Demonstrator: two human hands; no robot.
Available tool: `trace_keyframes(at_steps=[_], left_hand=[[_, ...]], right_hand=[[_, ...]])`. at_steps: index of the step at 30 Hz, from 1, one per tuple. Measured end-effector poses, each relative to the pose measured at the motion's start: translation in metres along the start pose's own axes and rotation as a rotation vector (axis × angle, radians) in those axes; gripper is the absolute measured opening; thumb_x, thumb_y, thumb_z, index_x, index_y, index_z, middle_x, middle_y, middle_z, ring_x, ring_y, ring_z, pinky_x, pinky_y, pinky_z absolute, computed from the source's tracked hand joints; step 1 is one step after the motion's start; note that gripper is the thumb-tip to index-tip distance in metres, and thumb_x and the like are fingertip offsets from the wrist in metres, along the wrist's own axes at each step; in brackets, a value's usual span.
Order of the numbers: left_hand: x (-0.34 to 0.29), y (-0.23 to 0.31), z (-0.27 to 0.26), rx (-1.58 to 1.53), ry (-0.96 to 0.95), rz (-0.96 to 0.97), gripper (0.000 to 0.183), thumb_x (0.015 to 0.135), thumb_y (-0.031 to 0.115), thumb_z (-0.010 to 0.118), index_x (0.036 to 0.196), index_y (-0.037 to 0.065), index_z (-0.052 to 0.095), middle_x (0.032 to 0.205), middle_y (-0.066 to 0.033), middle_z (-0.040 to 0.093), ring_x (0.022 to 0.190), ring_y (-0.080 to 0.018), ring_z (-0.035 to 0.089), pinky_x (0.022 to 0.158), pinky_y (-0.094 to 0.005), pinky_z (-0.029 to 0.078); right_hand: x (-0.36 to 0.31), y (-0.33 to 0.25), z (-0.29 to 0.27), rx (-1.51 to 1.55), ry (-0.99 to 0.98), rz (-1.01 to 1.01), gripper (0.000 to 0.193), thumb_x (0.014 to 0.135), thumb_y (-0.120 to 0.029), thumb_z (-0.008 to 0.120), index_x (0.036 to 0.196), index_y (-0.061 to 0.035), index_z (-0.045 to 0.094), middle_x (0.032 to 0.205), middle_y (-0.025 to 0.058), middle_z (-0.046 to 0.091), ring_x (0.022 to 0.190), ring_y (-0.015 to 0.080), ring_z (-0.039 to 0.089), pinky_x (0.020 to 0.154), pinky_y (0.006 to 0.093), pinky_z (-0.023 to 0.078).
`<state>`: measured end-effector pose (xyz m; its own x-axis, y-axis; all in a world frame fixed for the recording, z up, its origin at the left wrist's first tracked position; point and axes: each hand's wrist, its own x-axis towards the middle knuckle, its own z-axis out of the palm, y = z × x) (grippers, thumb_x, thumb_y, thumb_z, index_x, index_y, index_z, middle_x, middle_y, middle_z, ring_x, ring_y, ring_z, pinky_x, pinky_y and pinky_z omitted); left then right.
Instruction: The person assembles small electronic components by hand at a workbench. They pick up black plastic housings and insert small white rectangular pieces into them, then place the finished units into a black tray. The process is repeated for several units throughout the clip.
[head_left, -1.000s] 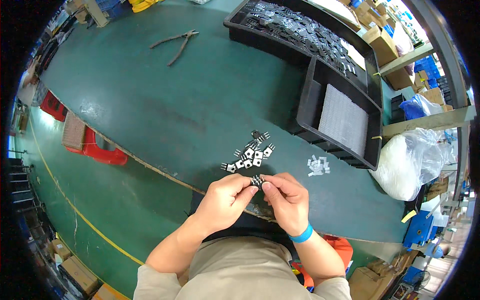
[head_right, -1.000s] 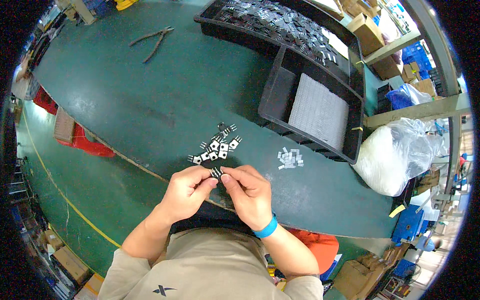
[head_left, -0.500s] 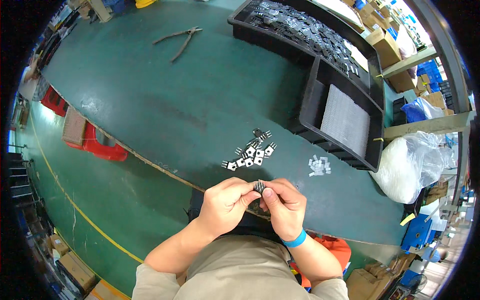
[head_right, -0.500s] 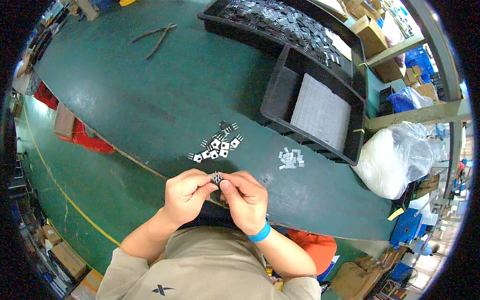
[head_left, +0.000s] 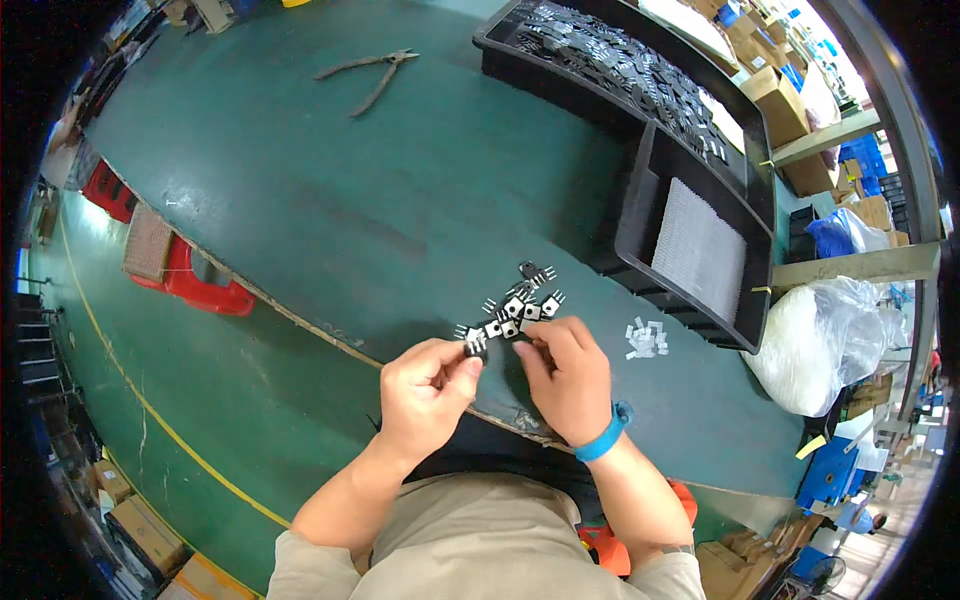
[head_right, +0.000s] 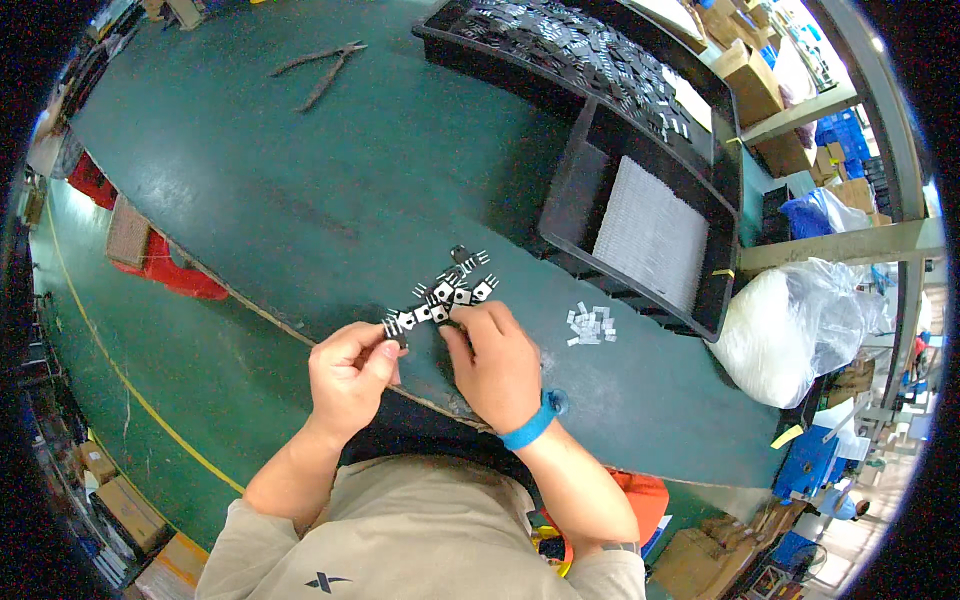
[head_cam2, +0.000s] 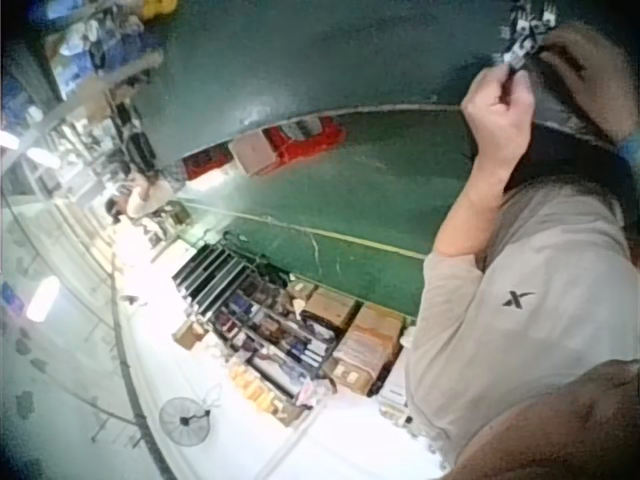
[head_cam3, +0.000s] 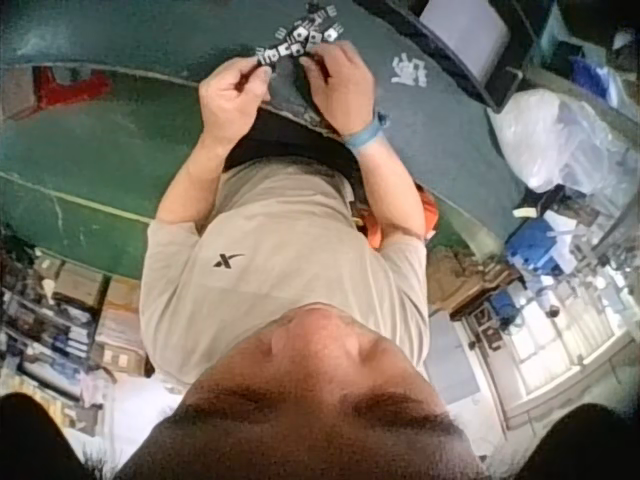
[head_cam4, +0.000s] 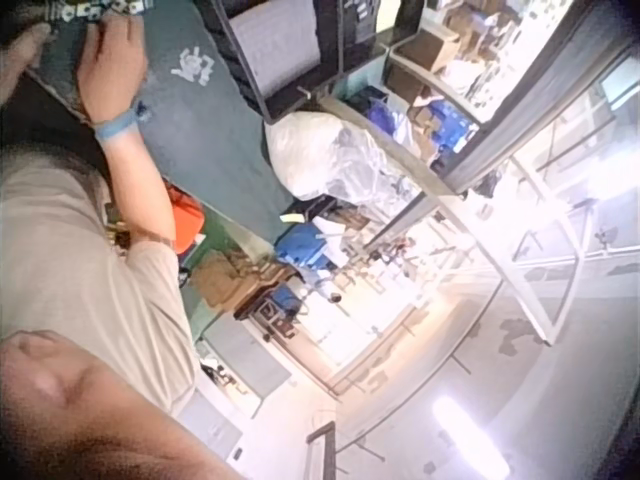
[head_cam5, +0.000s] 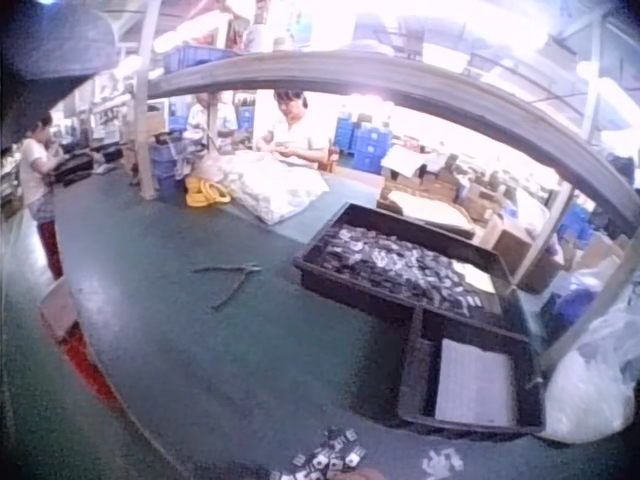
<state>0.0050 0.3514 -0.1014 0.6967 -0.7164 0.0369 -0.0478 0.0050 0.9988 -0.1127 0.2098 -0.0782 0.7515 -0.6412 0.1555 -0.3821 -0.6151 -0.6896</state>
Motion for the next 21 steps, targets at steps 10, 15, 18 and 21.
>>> trace_keyframes(at_steps=[10, 15, 18, 21], left_hand=[[0.006, 0.004, 0.002, -0.067, 0.01, -0.115, 0.011, 0.096, 0.004, 0.065, 0.1, -0.006, 0.07, 0.083, -0.007, 0.068, 0.063, -0.0101, 0.062, 0.057, -0.025, 0.05], [0.007, 0.008, 0.011, -0.079, -0.038, -0.047, 0.013, 0.094, 0.005, 0.07, 0.104, -0.004, 0.072, 0.078, -0.0051, 0.064, 0.063, -0.0086, 0.06, 0.055, -0.0238, 0.047], [0.007, 0.009, 0.014, -0.065, -0.07, 0.017, 0.016, 0.093, 0.004, 0.072, 0.107, -0.003, 0.073, 0.079, -0.0064, 0.065, 0.063, -0.0104, 0.061, 0.056, -0.0249, 0.047], [0.007, 0.008, 0.012, -0.04, -0.08, 0.054, 0.01, 0.091, 0.002, 0.073, 0.099, -0.004, 0.073, 0.08, -0.0078, 0.067, 0.062, -0.0113, 0.062, 0.055, -0.0254, 0.048]], right_hand=[[0.008, 0.001, -0.003, 0.113, -0.087, 0.111, 0.012, 0.091, -0.01, 0.071, 0.1, -0.0016, 0.07, 0.088, 0.0125, 0.066, 0.069, 0.0253, 0.066, 0.062, 0.0344, 0.053], [-0.012, -0.017, -0.006, 0.737, -0.117, 0.346, 0.015, 0.101, -0.008, 0.062, 0.105, 0.0037, 0.07, 0.089, 0.0046, 0.066, 0.067, 0.0086, 0.06, 0.057, 0.0227, 0.047], [-0.013, -0.021, -0.008, 0.573, -0.047, 0.274, 0.013, 0.097, -0.005, 0.065, 0.105, 0.0024, 0.072, 0.089, 0.0091, 0.069, 0.072, 0.014, 0.064, 0.063, 0.0272, 0.05], [-0.017, -0.021, -0.007, 0.504, -0.029, 0.219, 0.013, 0.095, -0.004, 0.068, 0.105, 0.0013, 0.074, 0.089, 0.0119, 0.07, 0.076, 0.0191, 0.066, 0.068, 0.0302, 0.052]])
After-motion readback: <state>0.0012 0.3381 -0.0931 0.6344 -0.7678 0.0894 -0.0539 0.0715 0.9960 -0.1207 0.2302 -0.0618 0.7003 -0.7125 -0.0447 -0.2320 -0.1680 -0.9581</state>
